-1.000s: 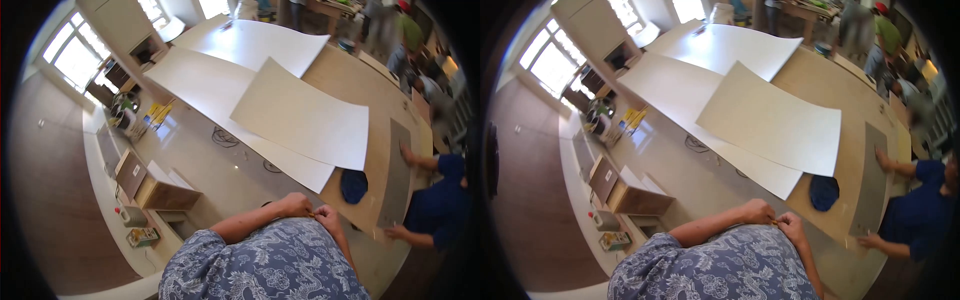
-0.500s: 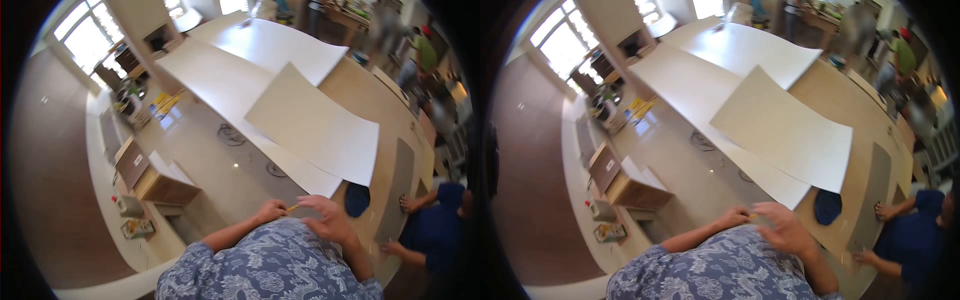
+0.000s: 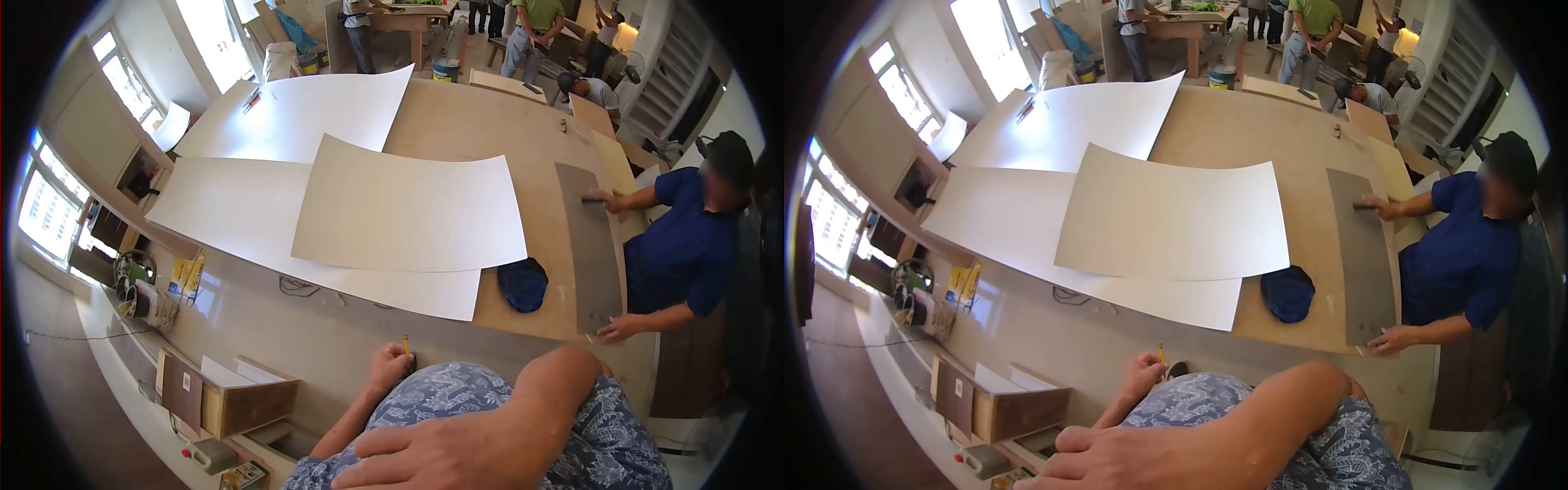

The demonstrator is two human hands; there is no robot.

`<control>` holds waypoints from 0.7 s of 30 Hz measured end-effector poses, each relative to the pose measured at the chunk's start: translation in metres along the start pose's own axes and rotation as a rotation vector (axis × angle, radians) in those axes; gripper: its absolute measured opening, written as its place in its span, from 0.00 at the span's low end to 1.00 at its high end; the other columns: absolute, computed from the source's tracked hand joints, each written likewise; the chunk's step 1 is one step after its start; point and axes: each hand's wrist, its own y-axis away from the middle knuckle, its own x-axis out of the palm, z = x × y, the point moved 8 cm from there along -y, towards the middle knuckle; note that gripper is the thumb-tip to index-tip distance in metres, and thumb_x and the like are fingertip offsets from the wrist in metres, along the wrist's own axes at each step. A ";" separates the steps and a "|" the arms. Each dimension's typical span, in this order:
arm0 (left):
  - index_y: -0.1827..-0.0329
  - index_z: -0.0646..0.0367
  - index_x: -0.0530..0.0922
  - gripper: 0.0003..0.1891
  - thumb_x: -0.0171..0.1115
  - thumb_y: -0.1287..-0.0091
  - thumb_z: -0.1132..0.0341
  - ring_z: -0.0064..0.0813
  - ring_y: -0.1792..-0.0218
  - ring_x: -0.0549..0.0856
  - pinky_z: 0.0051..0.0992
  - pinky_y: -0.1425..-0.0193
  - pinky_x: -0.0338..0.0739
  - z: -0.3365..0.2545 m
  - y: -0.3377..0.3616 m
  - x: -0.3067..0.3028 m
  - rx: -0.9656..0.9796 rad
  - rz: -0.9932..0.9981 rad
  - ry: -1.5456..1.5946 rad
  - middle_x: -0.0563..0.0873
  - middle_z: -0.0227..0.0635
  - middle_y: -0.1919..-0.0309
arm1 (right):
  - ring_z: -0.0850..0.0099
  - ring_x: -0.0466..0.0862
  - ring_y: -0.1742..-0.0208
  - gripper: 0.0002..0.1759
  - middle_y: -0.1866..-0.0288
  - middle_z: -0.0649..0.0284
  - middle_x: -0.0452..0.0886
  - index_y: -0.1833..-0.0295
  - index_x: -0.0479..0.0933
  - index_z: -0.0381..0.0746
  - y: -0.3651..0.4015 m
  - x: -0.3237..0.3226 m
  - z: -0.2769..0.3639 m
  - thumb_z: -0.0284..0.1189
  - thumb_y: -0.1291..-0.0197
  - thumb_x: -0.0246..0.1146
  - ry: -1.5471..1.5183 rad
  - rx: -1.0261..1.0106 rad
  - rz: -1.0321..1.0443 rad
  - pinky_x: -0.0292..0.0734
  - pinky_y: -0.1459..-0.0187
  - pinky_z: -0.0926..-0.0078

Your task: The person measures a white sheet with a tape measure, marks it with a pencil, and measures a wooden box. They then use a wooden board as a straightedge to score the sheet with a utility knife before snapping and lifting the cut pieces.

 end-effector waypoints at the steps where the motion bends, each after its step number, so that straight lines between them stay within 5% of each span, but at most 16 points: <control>1: 0.62 0.64 0.84 0.09 0.72 0.37 0.67 0.19 0.74 0.83 0.25 0.69 0.78 0.005 -0.002 0.005 -0.017 0.022 0.008 0.87 0.31 0.73 | 0.62 0.84 0.43 0.22 0.38 0.54 0.82 0.35 0.74 0.36 0.005 -0.003 0.002 0.30 0.33 0.63 0.036 -0.012 -0.049 0.75 0.40 0.59; 6: 0.63 0.65 0.84 0.09 0.71 0.37 0.67 0.20 0.73 0.83 0.26 0.69 0.78 0.001 -0.008 0.023 -0.026 0.111 -0.041 0.86 0.33 0.74 | 0.61 0.84 0.40 0.34 0.31 0.53 0.80 0.22 0.69 0.38 0.031 -0.035 0.021 0.32 0.32 0.66 0.151 0.002 -0.049 0.74 0.36 0.57; 8: 0.63 0.66 0.83 0.09 0.71 0.37 0.67 0.20 0.73 0.82 0.27 0.69 0.77 0.004 -0.013 0.030 -0.012 0.122 -0.014 0.86 0.33 0.74 | 0.60 0.85 0.41 0.32 0.34 0.51 0.82 0.26 0.72 0.37 0.048 -0.056 0.025 0.31 0.35 0.69 0.194 0.089 -0.038 0.76 0.37 0.58; 10: 0.63 0.66 0.83 0.09 0.71 0.37 0.67 0.20 0.73 0.82 0.27 0.69 0.77 0.004 -0.018 0.035 0.008 0.137 0.006 0.86 0.33 0.74 | 0.59 0.86 0.43 0.23 0.41 0.49 0.86 0.37 0.82 0.35 0.067 -0.080 0.022 0.28 0.38 0.73 0.200 0.259 -0.114 0.80 0.41 0.62; 16: 0.64 0.64 0.82 0.06 0.66 0.38 0.69 0.20 0.72 0.81 0.26 0.69 0.76 0.008 -0.029 0.050 0.010 0.218 -0.025 0.84 0.32 0.74 | 0.63 0.87 0.47 0.26 0.46 0.52 0.88 0.37 0.82 0.35 0.193 -0.098 -0.018 0.28 0.40 0.76 0.489 0.839 -0.392 0.80 0.42 0.65; 21: 0.63 0.65 0.80 0.06 0.63 0.40 0.71 0.20 0.73 0.80 0.24 0.69 0.76 -0.015 -0.016 0.054 -0.008 0.222 -0.019 0.85 0.33 0.74 | 0.68 0.86 0.46 0.23 0.48 0.56 0.88 0.37 0.82 0.35 0.309 -0.064 -0.033 0.25 0.37 0.73 0.285 1.148 -0.588 0.81 0.42 0.68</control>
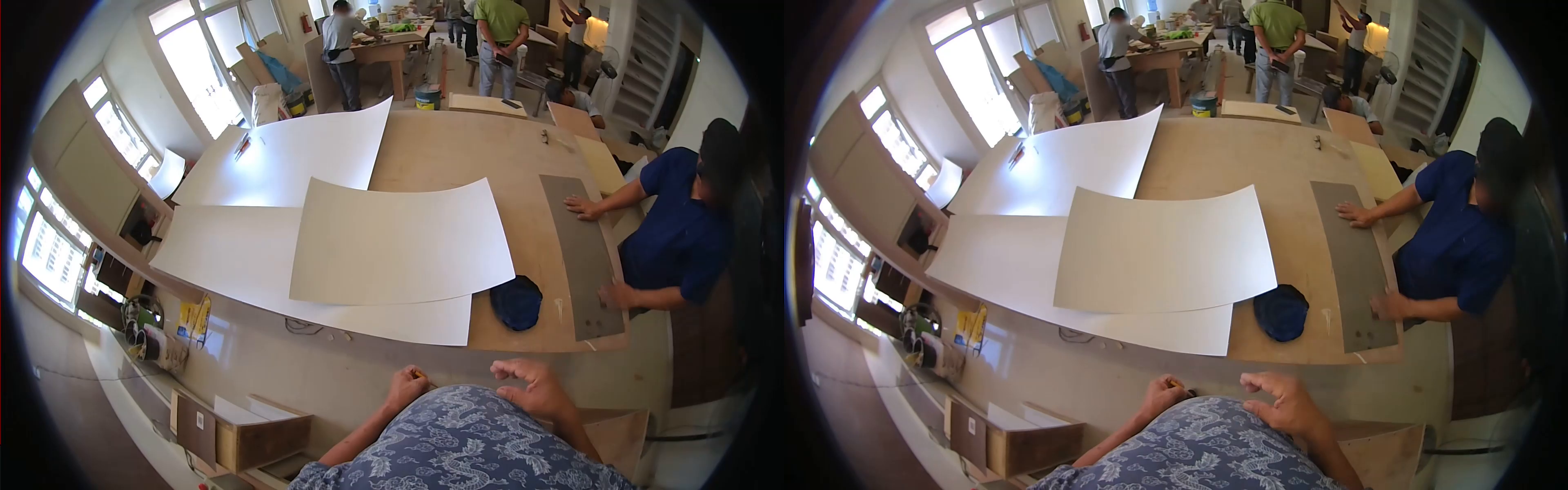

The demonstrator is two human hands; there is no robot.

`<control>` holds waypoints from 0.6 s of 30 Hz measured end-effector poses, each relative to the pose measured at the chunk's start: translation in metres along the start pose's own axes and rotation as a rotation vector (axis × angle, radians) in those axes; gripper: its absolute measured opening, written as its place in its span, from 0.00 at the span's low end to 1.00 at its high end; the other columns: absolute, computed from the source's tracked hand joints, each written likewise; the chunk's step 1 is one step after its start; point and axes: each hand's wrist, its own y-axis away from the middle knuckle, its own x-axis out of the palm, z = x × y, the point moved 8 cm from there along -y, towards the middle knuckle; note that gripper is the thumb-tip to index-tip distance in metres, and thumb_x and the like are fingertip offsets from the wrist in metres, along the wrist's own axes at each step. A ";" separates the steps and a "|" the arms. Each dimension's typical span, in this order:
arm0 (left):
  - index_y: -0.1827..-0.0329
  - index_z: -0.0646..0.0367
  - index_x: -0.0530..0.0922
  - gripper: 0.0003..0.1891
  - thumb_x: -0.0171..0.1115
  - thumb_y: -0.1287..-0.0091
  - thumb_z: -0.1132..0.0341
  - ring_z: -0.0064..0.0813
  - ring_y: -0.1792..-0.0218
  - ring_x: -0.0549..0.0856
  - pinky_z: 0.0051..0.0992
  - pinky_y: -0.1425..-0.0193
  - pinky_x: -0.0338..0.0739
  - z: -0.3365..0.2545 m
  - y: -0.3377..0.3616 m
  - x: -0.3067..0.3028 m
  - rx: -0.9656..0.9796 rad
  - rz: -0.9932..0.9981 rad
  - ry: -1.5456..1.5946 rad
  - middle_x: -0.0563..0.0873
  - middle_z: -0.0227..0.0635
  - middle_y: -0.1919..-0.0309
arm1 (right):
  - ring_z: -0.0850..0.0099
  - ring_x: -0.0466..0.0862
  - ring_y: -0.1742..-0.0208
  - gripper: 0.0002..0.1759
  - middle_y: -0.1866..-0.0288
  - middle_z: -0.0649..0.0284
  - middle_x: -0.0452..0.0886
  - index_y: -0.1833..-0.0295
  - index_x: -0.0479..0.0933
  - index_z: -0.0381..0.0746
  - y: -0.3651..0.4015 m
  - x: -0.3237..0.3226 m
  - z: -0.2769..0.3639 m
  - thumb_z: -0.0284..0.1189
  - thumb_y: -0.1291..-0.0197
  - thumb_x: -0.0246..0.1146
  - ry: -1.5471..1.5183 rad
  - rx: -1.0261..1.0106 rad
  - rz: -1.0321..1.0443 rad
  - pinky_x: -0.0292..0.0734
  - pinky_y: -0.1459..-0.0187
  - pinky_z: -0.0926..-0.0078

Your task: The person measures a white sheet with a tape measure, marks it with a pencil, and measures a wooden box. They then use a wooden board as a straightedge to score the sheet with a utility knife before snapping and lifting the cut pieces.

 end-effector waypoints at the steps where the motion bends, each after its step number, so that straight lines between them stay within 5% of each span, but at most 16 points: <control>1: 0.63 0.65 0.80 0.06 0.63 0.39 0.71 0.20 0.73 0.80 0.24 0.69 0.76 -0.002 0.000 0.001 0.003 0.008 -0.005 0.85 0.33 0.73 | 0.68 0.86 0.46 0.22 0.48 0.57 0.88 0.37 0.82 0.35 0.008 0.003 -0.016 0.25 0.37 0.72 -0.008 0.066 0.003 0.81 0.42 0.68; 11: 0.52 0.68 0.82 0.12 0.61 0.36 0.72 0.23 0.68 0.85 0.24 0.62 0.80 0.004 -0.001 0.025 -0.036 0.127 0.237 0.88 0.37 0.68 | 0.65 0.87 0.45 0.20 0.46 0.54 0.88 0.38 0.82 0.36 0.026 0.008 -0.032 0.26 0.35 0.70 0.078 0.066 -0.011 0.81 0.41 0.68; 18: 0.52 0.69 0.84 0.13 0.60 0.33 0.69 0.27 0.65 0.88 0.28 0.58 0.84 0.008 0.002 0.022 0.057 0.085 -0.059 0.90 0.42 0.66 | 0.64 0.87 0.45 0.21 0.46 0.53 0.88 0.37 0.82 0.35 0.026 0.013 -0.037 0.25 0.36 0.70 0.043 0.071 0.037 0.80 0.40 0.69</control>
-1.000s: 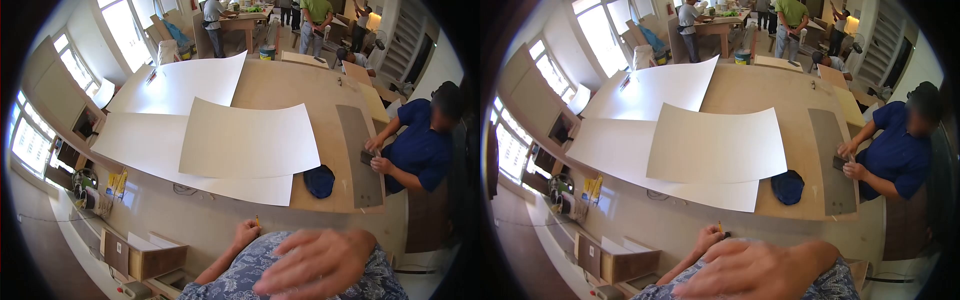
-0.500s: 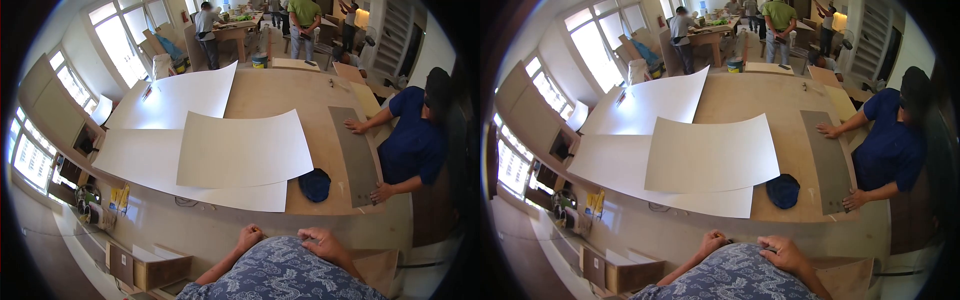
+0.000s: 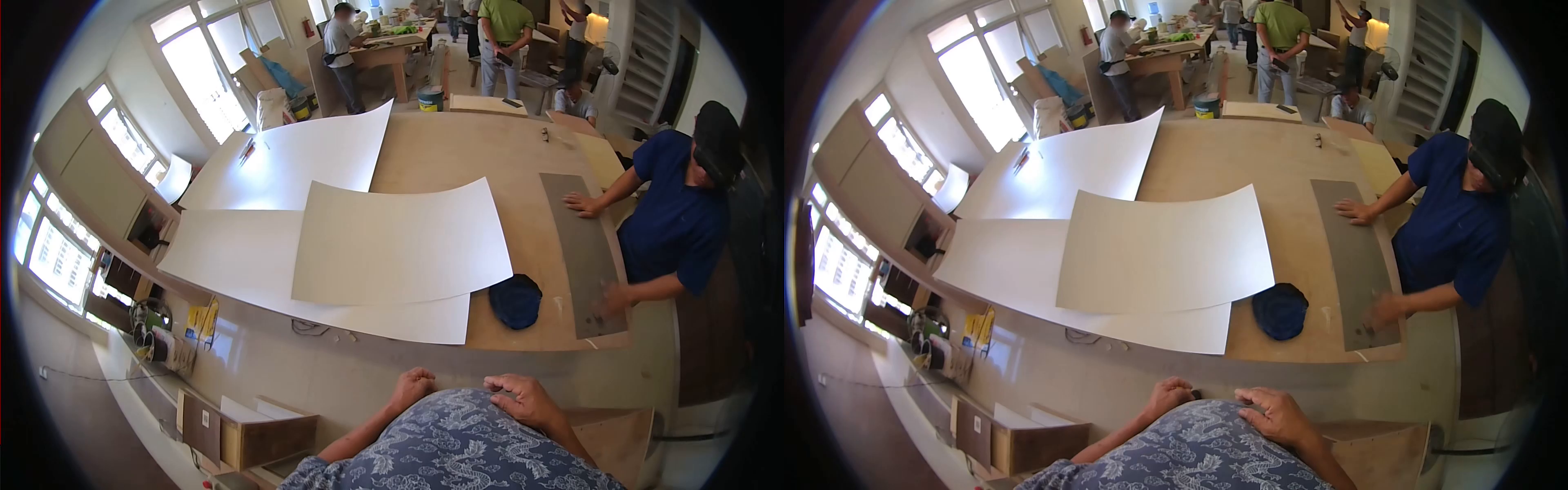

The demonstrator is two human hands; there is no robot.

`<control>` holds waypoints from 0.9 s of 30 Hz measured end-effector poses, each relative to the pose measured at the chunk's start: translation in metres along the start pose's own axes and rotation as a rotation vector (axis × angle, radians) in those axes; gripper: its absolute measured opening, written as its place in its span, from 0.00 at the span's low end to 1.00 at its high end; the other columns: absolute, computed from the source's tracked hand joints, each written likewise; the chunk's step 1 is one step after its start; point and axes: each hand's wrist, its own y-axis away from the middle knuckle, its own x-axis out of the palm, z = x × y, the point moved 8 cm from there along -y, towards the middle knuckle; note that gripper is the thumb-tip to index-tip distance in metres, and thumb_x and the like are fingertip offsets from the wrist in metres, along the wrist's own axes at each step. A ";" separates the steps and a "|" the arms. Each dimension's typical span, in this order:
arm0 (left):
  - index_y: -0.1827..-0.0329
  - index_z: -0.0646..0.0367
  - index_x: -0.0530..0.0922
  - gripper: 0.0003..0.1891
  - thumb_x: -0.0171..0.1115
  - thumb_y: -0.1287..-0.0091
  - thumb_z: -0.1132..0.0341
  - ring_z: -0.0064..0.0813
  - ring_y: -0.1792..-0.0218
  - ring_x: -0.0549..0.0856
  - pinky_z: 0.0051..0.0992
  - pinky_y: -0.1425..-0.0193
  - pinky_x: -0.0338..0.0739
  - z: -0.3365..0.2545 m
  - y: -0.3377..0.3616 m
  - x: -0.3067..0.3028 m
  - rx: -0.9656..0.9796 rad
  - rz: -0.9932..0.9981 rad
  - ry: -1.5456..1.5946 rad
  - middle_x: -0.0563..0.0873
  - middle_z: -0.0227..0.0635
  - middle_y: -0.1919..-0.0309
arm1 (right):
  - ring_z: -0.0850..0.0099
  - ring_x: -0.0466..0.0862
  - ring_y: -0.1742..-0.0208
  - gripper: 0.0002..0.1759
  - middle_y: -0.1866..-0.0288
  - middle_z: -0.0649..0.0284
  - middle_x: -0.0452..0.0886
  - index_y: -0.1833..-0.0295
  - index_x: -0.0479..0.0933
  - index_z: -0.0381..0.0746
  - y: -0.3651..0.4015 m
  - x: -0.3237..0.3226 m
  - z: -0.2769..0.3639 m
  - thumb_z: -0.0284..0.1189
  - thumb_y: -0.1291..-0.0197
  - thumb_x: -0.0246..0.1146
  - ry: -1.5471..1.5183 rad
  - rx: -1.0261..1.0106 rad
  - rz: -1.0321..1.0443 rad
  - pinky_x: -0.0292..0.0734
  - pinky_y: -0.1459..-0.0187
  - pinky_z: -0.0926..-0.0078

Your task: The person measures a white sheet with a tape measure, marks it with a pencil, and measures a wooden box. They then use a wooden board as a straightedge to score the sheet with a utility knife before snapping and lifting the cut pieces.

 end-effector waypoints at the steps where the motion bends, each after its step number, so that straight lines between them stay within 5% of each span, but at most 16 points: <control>1: 0.52 0.69 0.84 0.13 0.61 0.33 0.69 0.28 0.66 0.88 0.29 0.58 0.84 0.014 -0.007 0.000 0.018 0.000 0.009 0.90 0.42 0.66 | 0.65 0.87 0.45 0.21 0.46 0.53 0.88 0.37 0.82 0.35 0.000 0.001 -0.001 0.24 0.36 0.70 -0.012 0.008 0.017 0.80 0.40 0.69; 5: 0.55 0.65 0.87 0.13 0.63 0.36 0.66 0.41 0.61 0.90 0.37 0.53 0.84 0.022 0.000 0.002 0.320 0.007 -0.211 0.91 0.47 0.63 | 0.63 0.87 0.45 0.21 0.45 0.51 0.88 0.37 0.80 0.32 0.001 0.019 -0.011 0.24 0.35 0.68 -0.132 -0.003 0.054 0.79 0.39 0.67; 8: 0.61 0.61 0.88 0.11 0.66 0.41 0.64 0.50 0.55 0.89 0.42 0.48 0.83 0.016 0.020 -0.005 0.203 -0.076 -0.200 0.91 0.48 0.60 | 0.67 0.86 0.44 0.21 0.44 0.53 0.87 0.35 0.79 0.30 0.003 0.039 -0.021 0.24 0.32 0.65 -0.272 0.122 0.140 0.78 0.38 0.69; 13: 0.62 0.60 0.88 0.11 0.69 0.43 0.64 0.48 0.56 0.89 0.42 0.50 0.82 0.035 0.056 -0.033 0.170 -0.273 -0.050 0.91 0.47 0.61 | 0.69 0.84 0.43 0.21 0.42 0.53 0.86 0.34 0.78 0.29 -0.022 0.071 0.005 0.28 0.27 0.63 -0.226 0.092 0.400 0.77 0.37 0.70; 19: 0.60 0.61 0.87 0.10 0.71 0.41 0.65 0.38 0.61 0.90 0.37 0.55 0.83 0.099 0.106 -0.069 0.125 -0.522 0.233 0.91 0.44 0.64 | 0.70 0.84 0.43 0.21 0.43 0.54 0.86 0.34 0.78 0.28 -0.059 0.137 0.046 0.21 0.31 0.61 0.091 -0.061 0.688 0.77 0.39 0.72; 27: 0.59 0.62 0.87 0.11 0.70 0.39 0.64 0.35 0.61 0.89 0.34 0.55 0.84 0.126 0.133 -0.076 0.075 -0.563 0.319 0.91 0.43 0.64 | 0.60 0.87 0.44 0.23 0.45 0.51 0.87 0.35 0.79 0.31 -0.063 0.175 0.060 0.20 0.38 0.64 0.170 -0.234 0.779 0.79 0.41 0.66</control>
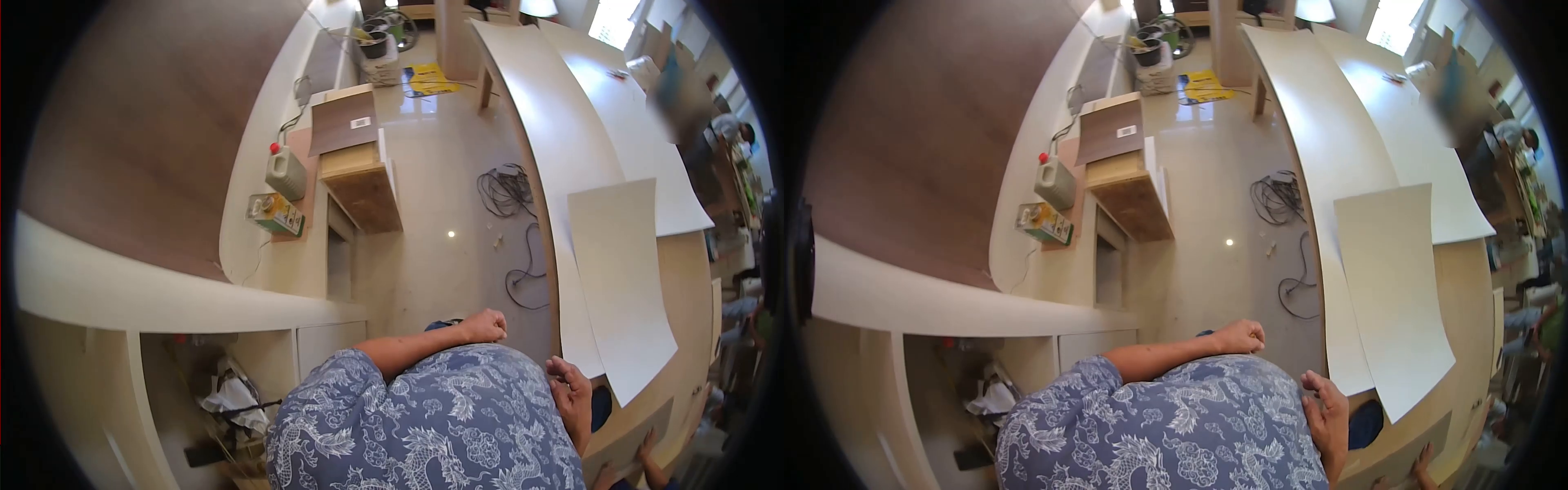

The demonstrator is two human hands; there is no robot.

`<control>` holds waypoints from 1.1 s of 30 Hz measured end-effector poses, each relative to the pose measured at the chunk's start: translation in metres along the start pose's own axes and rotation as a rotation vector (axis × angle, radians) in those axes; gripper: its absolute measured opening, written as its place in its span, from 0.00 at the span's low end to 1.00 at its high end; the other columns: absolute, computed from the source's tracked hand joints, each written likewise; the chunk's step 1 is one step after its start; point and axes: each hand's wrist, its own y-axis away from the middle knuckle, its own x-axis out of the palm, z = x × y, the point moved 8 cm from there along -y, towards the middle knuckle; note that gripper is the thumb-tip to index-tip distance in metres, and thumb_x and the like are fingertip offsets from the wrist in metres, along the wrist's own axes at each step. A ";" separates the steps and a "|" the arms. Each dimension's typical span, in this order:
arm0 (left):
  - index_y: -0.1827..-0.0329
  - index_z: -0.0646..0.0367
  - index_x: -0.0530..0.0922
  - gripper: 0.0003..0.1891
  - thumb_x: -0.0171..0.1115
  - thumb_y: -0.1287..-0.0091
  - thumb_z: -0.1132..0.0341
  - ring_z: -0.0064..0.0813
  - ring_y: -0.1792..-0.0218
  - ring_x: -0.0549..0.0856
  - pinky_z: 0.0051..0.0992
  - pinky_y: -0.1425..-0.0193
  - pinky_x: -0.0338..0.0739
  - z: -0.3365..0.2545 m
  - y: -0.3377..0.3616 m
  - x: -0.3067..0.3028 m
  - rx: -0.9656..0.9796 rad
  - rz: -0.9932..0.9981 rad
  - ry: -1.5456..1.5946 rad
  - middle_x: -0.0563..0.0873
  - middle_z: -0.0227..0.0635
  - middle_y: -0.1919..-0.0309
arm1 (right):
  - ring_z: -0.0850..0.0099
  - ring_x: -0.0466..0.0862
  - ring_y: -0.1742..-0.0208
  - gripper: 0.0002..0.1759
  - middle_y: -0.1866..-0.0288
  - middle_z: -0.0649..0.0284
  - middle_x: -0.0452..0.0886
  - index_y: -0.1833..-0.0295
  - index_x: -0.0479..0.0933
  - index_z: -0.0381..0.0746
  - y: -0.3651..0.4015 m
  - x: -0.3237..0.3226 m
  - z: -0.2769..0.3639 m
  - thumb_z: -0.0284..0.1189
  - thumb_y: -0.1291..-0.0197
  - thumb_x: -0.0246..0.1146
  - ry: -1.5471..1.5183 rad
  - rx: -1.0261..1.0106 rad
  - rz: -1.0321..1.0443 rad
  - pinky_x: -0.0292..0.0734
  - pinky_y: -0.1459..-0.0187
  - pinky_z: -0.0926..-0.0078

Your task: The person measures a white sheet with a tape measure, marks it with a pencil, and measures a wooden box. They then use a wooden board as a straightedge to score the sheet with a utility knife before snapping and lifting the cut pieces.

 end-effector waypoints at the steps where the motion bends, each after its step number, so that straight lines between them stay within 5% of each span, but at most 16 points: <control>1: 0.59 0.62 0.87 0.11 0.69 0.39 0.63 0.36 0.61 0.89 0.35 0.54 0.84 0.001 -0.005 0.001 0.066 0.026 -0.066 0.91 0.43 0.64 | 0.61 0.87 0.44 0.23 0.45 0.51 0.87 0.35 0.79 0.32 0.003 0.000 0.000 0.21 0.37 0.64 -0.004 0.011 -0.020 0.79 0.41 0.66; 8: 0.57 0.63 0.87 0.14 0.69 0.38 0.61 0.34 0.61 0.88 0.34 0.53 0.83 -0.017 -0.022 0.038 0.109 0.246 -0.216 0.90 0.42 0.63 | 0.65 0.86 0.45 0.20 0.46 0.54 0.87 0.36 0.80 0.33 0.060 -0.008 -0.013 0.28 0.31 0.65 -0.122 0.120 -0.302 0.80 0.42 0.70; 14: 0.58 0.64 0.87 0.13 0.69 0.35 0.62 0.29 0.60 0.87 0.30 0.53 0.81 -0.030 -0.024 0.084 -0.110 0.527 -0.202 0.89 0.40 0.63 | 0.66 0.86 0.46 0.19 0.46 0.53 0.88 0.38 0.81 0.33 0.107 -0.001 -0.016 0.29 0.31 0.66 -0.228 0.188 -0.529 0.80 0.42 0.69; 17: 0.58 0.65 0.87 0.13 0.68 0.34 0.63 0.27 0.61 0.87 0.29 0.54 0.82 -0.034 -0.037 0.105 0.171 0.592 -0.375 0.89 0.37 0.65 | 0.66 0.87 0.46 0.18 0.46 0.53 0.88 0.38 0.81 0.33 0.127 0.003 -0.023 0.30 0.30 0.66 -0.316 0.234 -0.641 0.80 0.42 0.69; 18: 0.57 0.65 0.87 0.13 0.69 0.34 0.62 0.27 0.63 0.87 0.29 0.55 0.82 -0.031 -0.039 0.114 0.123 0.626 -0.379 0.89 0.37 0.66 | 0.66 0.87 0.46 0.19 0.45 0.53 0.88 0.38 0.81 0.33 0.137 0.005 -0.027 0.30 0.30 0.66 -0.297 0.230 -0.675 0.80 0.42 0.69; 21: 0.58 0.65 0.88 0.13 0.69 0.35 0.62 0.27 0.63 0.87 0.30 0.56 0.83 -0.051 -0.027 0.132 -0.027 0.695 -0.397 0.90 0.38 0.65 | 0.64 0.87 0.45 0.20 0.44 0.52 0.88 0.37 0.81 0.33 0.155 0.008 -0.031 0.32 0.30 0.67 -0.246 0.221 -0.729 0.80 0.41 0.68; 33: 0.55 0.65 0.88 0.12 0.69 0.31 0.63 0.20 0.67 0.84 0.25 0.61 0.81 -0.047 -0.046 0.176 -0.040 0.890 -0.536 0.90 0.33 0.68 | 0.61 0.88 0.43 0.23 0.44 0.49 0.88 0.35 0.80 0.33 0.188 0.013 -0.046 0.35 0.29 0.67 -0.248 0.238 -0.916 0.80 0.41 0.66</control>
